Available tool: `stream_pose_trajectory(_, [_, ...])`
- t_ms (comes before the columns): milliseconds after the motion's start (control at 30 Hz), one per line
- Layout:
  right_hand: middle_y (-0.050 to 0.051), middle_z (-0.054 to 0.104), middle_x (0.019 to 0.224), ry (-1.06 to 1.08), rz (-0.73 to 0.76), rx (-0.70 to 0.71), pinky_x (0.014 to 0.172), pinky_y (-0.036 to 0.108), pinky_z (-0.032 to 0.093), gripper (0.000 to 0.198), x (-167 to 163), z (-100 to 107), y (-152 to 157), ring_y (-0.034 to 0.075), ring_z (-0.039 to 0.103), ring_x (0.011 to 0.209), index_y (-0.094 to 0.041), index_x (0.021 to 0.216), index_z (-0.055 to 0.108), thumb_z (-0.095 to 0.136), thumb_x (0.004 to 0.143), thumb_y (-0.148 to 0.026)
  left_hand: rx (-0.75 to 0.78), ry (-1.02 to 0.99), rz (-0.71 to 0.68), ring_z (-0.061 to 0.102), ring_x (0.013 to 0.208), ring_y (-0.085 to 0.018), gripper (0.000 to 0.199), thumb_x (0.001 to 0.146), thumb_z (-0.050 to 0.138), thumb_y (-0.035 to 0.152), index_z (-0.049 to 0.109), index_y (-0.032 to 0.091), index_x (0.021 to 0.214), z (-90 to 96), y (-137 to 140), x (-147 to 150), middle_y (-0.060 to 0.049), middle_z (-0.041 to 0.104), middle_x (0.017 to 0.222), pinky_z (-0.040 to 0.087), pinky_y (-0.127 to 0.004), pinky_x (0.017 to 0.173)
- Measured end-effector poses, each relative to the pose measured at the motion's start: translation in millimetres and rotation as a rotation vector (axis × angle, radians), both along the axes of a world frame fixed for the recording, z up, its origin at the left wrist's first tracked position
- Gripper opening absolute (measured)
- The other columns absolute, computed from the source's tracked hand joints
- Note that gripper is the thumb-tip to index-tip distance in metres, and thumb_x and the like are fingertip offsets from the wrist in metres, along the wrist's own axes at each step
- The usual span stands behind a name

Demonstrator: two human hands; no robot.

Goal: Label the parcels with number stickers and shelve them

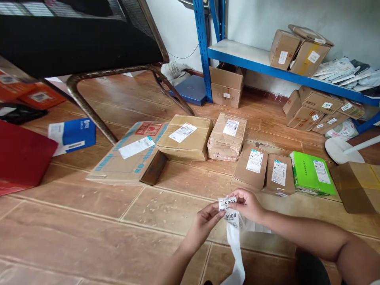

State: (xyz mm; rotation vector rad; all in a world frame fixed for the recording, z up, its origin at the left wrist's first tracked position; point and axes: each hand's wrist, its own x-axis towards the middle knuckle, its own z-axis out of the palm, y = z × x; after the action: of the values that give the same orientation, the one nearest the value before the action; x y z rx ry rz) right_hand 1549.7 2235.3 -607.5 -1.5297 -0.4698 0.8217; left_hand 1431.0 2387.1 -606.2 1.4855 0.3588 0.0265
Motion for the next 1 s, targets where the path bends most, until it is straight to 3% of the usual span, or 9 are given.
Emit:
stream_pose_trajectory(100, [0.0,0.064,0.076,-0.052,-0.172,-0.005,0.062,0.026,0.047,0.032,-16.6,-31.3,9.9,0.014,0.058,0.068,-0.021,0.081,0.069,0.08,0.066,-0.047,-0.094,0.089,0.113,0.065,0.07,-0.02,0.047,0.07,0.07,0.065,0.071,0.019,0.077,-28.7,-1.9,-1.9,-0.004,0.071,0.071,0.054,-0.03,0.069])
stream_pose_trajectory(200, [0.003,0.066,0.077,-0.023,-0.318,-0.015,0.062,0.027,0.048,0.033,-30.9,-58.5,11.5,0.016,0.06,0.069,-0.02,0.073,0.069,0.079,0.067,-0.051,-0.183,0.154,0.123,0.062,0.062,-0.018,0.054,0.063,0.072,0.069,0.067,0.019,0.084,-52.4,-4.0,1.3,-0.001,0.068,0.067,0.051,-0.028,0.063])
stream_pose_trajectory(300, [0.003,0.067,0.068,0.083,-0.424,-0.027,0.062,0.03,0.049,0.04,-42.0,-80.6,10.4,0.018,0.061,0.063,-0.02,0.073,0.069,0.08,0.062,-0.057,-0.1,0.233,0.106,0.057,0.056,-0.016,0.053,0.065,0.067,0.07,0.063,0.02,0.08,-64.8,-6.6,6.9,0.001,0.064,0.061,0.046,-0.026,0.055])
stream_pose_trajectory(400, [0.004,0.068,0.064,0.09,-0.505,-0.039,0.061,0.03,0.05,0.042,-47.1,-95.5,12.5,0.018,0.061,0.06,-0.019,0.07,0.069,0.079,0.061,-0.059,0.164,0.258,0.153,0.054,0.055,-0.016,0.046,0.073,0.057,0.067,0.053,0.023,0.063,-69.1,-9.7,13.3,0.002,0.055,0.054,0.041,-0.025,0.054])
stream_pose_trajectory(467, [0.005,0.069,0.066,0.05,-0.542,-0.059,0.062,0.03,0.051,0.04,-46.1,-101.3,15.4,0.019,0.064,0.063,-0.019,0.067,0.068,0.077,0.064,-0.058,0.244,0.287,0.167,0.054,0.055,-0.016,0.042,0.075,0.053,0.064,0.048,0.024,0.061,-70.7,-11.5,18.4,0.003,0.053,0.053,0.04,-0.025,0.055])
stream_pose_trajectory(667, [0.007,0.07,0.072,-0.125,-0.825,-0.139,0.066,0.032,0.054,0.042,-25.0,-122.6,15.2,0.022,0.066,0.069,-0.02,0.069,0.068,0.068,0.071,-0.062,0.16,0.421,-0.058,0.062,0.065,-0.021,0.031,0.066,0.062,0.052,0.062,0.022,0.075,-76.2,-12.6,28.8,-0.002,0.068,0.067,0.044,-0.027,0.057])
stream_pose_trajectory(800, [0.009,0.071,0.076,-0.185,-1.199,-0.19,0.069,0.037,0.056,0.044,-6.6,-147.5,8.9,0.023,0.068,0.071,-0.02,0.075,0.064,0.063,0.074,-0.064,0.294,0.376,-0.118,0.057,0.059,-0.019,0.028,0.072,0.06,0.049,0.061,0.023,0.062,-76.9,-11.0,22.7,0.0,0.06,0.058,0.039,-0.026,0.055])
stream_pose_trajectory(933, [0.009,0.069,0.079,-0.192,-1.288,-0.179,0.069,0.04,0.057,0.041,1.7,-160.5,7.2,0.024,0.067,0.073,-0.021,0.082,0.06,0.066,0.075,-0.06,0.312,0.237,-0.079,0.047,0.056,-0.016,0.048,0.077,0.058,0.057,0.045,0.022,0.048,-76.2,-7.9,12.9,0.001,0.047,0.053,0.037,-0.026,0.057])
stream_pose_trajectory(1000, [0.006,0.066,0.078,-0.257,-1.334,-0.173,0.063,0.037,0.057,0.036,-0.1,-158.0,6.8,0.022,0.065,0.071,-0.023,0.084,0.057,0.071,0.075,-0.055,0.269,0.231,-0.072,0.044,0.055,-0.015,0.051,0.078,0.057,0.061,0.046,0.021,0.049,-75.6,-5.4,8.9,0.001,0.044,0.052,0.036,-0.025,0.055])
